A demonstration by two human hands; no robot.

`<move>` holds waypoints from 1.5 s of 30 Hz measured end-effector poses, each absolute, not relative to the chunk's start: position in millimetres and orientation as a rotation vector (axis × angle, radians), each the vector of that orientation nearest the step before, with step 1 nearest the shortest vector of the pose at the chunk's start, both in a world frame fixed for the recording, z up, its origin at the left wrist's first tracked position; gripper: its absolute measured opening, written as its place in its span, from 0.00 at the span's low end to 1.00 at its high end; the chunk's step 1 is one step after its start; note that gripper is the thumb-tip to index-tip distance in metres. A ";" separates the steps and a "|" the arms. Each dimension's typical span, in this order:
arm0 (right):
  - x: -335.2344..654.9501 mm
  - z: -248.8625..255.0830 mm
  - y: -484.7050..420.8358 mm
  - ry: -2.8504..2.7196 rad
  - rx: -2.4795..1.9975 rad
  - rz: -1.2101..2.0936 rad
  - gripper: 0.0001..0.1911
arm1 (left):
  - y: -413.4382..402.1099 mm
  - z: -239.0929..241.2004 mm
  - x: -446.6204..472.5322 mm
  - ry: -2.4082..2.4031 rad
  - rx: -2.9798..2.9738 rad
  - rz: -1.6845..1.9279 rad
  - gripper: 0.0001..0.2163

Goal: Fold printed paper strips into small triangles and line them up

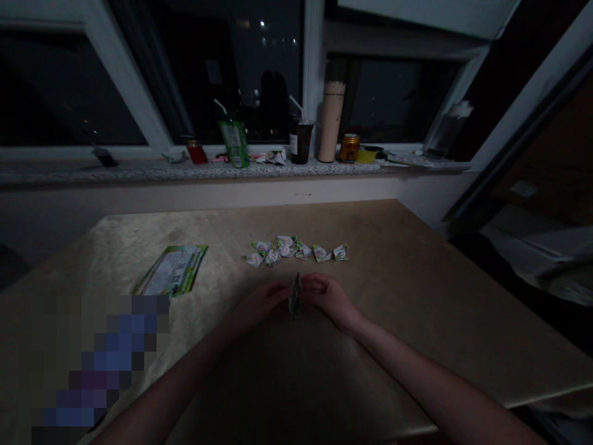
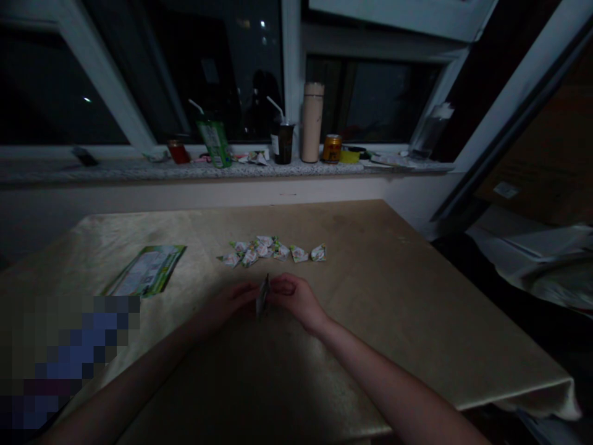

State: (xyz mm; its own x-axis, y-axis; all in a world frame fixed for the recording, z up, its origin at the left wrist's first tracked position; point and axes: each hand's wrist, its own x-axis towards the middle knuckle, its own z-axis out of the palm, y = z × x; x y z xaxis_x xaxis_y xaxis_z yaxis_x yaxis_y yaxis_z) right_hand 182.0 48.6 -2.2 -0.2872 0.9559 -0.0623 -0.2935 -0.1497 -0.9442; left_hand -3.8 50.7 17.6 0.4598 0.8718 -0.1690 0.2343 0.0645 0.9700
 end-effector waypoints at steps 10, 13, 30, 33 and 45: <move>184.7 -0.8 48.0 -1.205 -0.969 1.636 0.18 | 46.4 14.6 -1.6 1.149 1.585 0.713 0.17; 181.3 -2.8 48.3 -1.319 -1.001 1.534 0.16 | 45.1 12.0 1.1 1.183 1.632 0.725 0.17; 182.5 -3.4 51.0 -1.496 -1.124 1.371 0.14 | 40.1 16.2 8.0 1.215 1.712 0.688 0.08; 183.2 2.6 49.1 -1.379 -1.089 1.566 0.13 | 40.1 17.3 8.2 1.205 1.713 0.688 0.08; 192.6 7.1 45.3 -0.984 -1.018 2.038 0.10 | 40.3 20.0 6.9 1.255 1.668 0.700 0.09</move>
